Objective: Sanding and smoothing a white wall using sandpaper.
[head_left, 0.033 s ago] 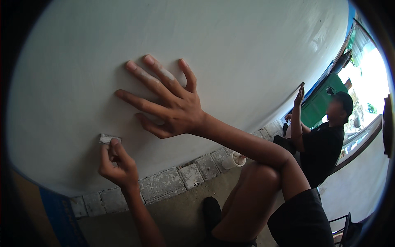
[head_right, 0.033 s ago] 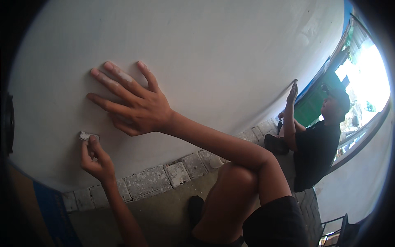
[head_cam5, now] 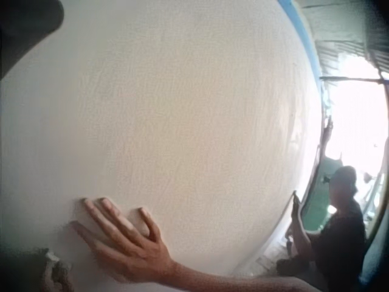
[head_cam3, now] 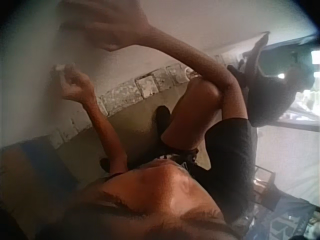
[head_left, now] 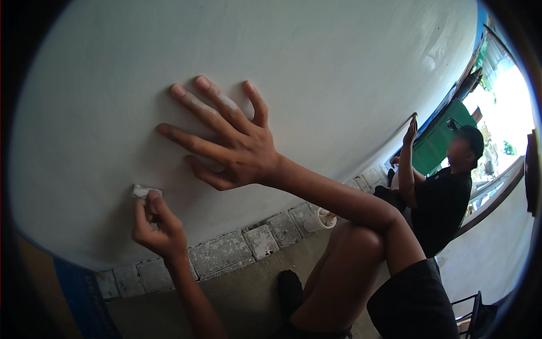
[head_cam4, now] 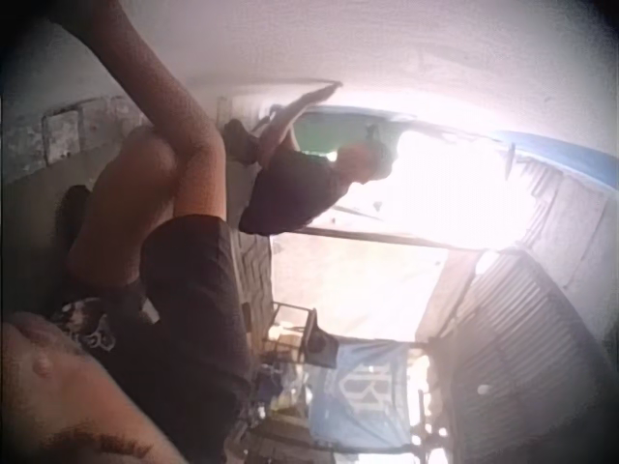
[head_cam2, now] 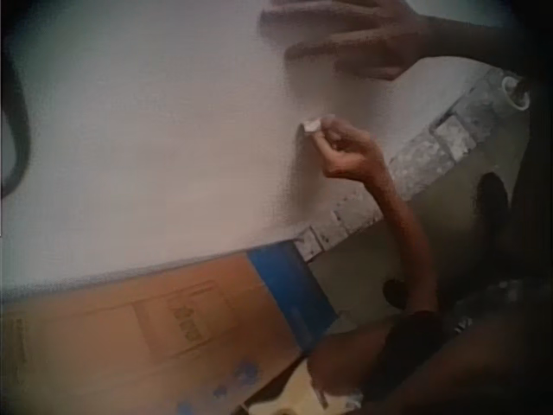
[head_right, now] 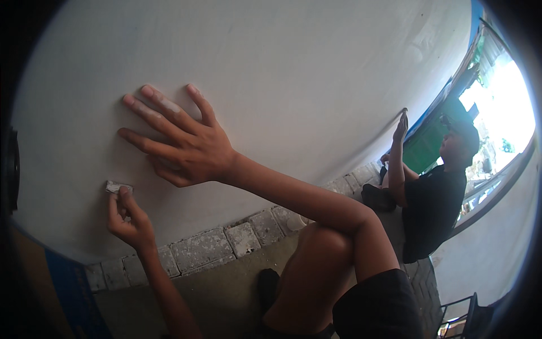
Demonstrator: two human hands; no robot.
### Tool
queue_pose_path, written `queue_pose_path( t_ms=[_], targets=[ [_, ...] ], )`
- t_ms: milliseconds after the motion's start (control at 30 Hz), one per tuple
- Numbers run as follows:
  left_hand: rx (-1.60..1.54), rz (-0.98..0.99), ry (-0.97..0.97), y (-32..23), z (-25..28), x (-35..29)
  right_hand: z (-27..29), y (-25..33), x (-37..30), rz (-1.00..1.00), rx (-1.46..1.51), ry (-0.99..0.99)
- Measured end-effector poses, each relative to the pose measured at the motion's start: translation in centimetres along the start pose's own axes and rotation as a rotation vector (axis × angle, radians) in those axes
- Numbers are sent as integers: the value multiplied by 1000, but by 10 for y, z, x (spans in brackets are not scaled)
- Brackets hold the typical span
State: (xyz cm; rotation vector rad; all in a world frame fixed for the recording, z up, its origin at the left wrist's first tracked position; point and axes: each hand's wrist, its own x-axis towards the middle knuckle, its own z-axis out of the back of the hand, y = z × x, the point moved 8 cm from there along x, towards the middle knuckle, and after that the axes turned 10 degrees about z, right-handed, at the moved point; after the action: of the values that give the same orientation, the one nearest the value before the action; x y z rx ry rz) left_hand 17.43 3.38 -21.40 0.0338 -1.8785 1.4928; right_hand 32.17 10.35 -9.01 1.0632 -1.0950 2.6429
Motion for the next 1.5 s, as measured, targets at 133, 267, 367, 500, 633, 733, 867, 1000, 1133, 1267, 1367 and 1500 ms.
queue_pose_path(
  t_ms=[133, 267, 367, 500, 633, 733, 867, 1000, 1133, 1267, 1367, 1500],
  targets=[
    [-56, 142, -189, 18, 32, 23, 0, -1, 1, 12, 2, 7],
    [-100, 185, -185, 26, 34, 24, -2, 0, 1, 20, -36, 65],
    [-55, 96, -96, 12, 10, 3, -2, 0, 2, 12, -23, 57],
    [-15, 48, -60, 3, 0, -3, -2, -1, 1, 12, -20, 63],
    [-98, 91, -233, 13, 35, 26, -2, -1, 0, 17, -6, 66],
    [-113, 166, -253, 23, 41, 29, -2, 0, 1, 26, -24, 58],
    [-35, 111, -109, 16, 17, 6, -3, 0, 1, 14, -26, 55],
    [27, 104, -67, 16, 11, 5, -2, -1, 0, 15, -35, 55],
    [-108, 121, -250, 23, 35, 25, -2, -1, 2, 24, -33, 44],
    [-69, 131, -179, 20, 24, 19, -2, -1, 2, 23, -44, 37],
    [-10, 53, -122, 11, 12, 3, -3, -1, 1, 17, -39, 50],
    [-42, 36, -186, 14, 20, 12, -2, -1, 1, 19, -40, 53]
  ],
)
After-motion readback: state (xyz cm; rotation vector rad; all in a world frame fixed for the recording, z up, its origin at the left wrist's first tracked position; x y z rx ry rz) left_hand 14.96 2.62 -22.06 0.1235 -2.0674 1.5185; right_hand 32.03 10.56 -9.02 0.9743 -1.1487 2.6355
